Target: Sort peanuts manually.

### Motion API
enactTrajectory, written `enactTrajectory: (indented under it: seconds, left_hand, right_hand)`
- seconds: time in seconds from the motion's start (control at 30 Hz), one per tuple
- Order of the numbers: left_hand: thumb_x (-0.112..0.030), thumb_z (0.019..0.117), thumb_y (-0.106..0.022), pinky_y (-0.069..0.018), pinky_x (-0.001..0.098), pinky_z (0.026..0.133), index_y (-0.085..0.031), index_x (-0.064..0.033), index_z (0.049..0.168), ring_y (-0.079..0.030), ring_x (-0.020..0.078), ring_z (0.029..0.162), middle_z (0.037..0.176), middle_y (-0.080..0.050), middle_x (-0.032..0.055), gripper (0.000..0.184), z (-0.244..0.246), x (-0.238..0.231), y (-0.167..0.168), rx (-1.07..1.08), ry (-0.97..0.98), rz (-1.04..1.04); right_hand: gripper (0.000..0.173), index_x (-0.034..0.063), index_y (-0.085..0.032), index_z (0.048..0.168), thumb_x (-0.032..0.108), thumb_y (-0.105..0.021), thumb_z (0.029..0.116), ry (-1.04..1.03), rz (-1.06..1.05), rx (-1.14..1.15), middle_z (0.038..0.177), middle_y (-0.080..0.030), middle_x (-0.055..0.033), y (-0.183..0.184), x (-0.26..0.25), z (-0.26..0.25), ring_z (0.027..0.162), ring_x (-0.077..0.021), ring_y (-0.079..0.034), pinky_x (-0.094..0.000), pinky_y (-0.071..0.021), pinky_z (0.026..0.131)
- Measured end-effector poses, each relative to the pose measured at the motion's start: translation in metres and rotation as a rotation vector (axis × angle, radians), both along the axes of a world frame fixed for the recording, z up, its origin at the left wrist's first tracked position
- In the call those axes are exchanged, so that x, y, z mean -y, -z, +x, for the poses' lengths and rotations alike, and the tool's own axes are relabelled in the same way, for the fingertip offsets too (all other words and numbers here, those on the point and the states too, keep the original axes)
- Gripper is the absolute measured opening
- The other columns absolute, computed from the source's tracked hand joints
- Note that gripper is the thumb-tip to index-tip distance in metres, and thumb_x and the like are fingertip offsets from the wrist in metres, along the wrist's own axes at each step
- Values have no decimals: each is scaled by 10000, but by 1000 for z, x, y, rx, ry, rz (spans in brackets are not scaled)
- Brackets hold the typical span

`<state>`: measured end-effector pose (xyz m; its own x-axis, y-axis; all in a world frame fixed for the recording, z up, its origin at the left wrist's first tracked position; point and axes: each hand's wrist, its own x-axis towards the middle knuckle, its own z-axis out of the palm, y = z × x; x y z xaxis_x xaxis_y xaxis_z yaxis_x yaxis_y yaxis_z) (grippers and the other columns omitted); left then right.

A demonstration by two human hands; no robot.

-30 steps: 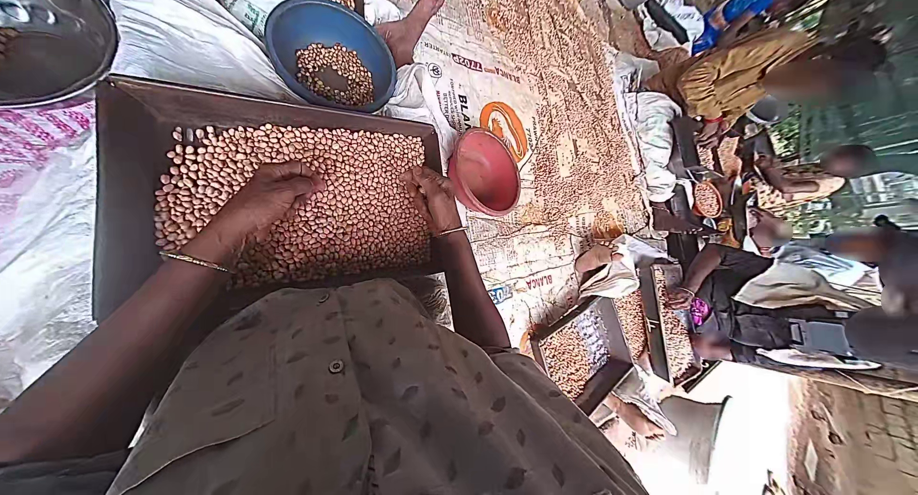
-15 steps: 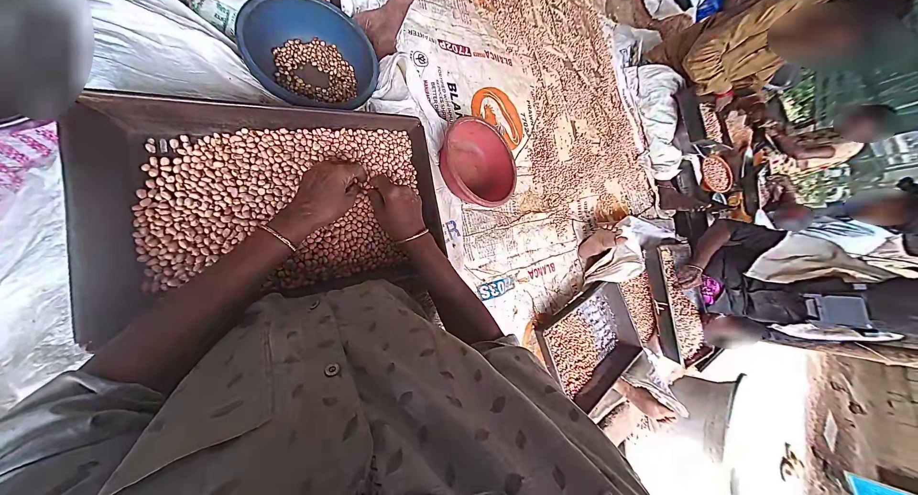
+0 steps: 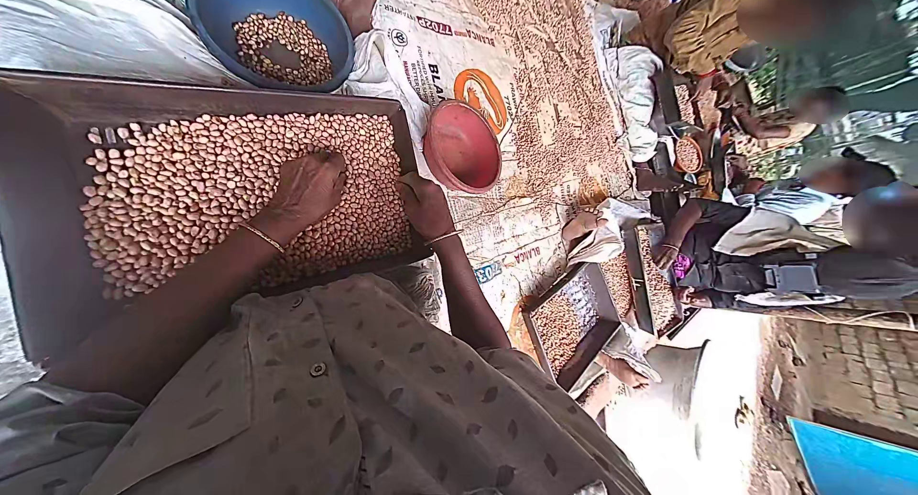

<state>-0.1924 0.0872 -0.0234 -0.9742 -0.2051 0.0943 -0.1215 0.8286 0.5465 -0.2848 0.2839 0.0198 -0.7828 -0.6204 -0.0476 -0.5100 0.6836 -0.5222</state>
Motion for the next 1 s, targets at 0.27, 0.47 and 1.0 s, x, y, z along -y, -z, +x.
enactTrajectory:
  seconds: [0.27, 0.47, 1.0]
  left_hand:
    - [-172, 1061, -339, -368, 134, 484, -518, -212, 955, -454, -13, 542, 805, -578, -94, 211, 8, 20, -29, -86, -266, 1366]
    - [-100, 1069, -480, -353, 213, 546, -636, -75, 901, -444, 48, 593, 711, -514, -17, 231, 19, -2, -34, 94, -19, 912]
    - [-49, 968, -605, -548, 582, 790, -707, 42, 1059, -696, 436, 935, 1018, -698, 243, 164, -1, -52, 18, -100, 367, 57]
  right_hand:
    - [287, 59, -659, 1253, 155, -490, 1043, 43, 560, -127, 1001, -733, -213, 0, 25, 30, 950, -398, -730, -554, -568, 754]
    - [266, 24, -664, 1203, 154, -495, 1044, 10, 566, -153, 982, -732, -221, 1, 26, 31, 945, -411, -731, -570, -565, 757]
    - [221, 33, -759, 1059, 150, -575, 1019, -94, -29, -75, 853, -743, -144, 7, -27, -3, 792, -303, -723, -535, -560, 723]
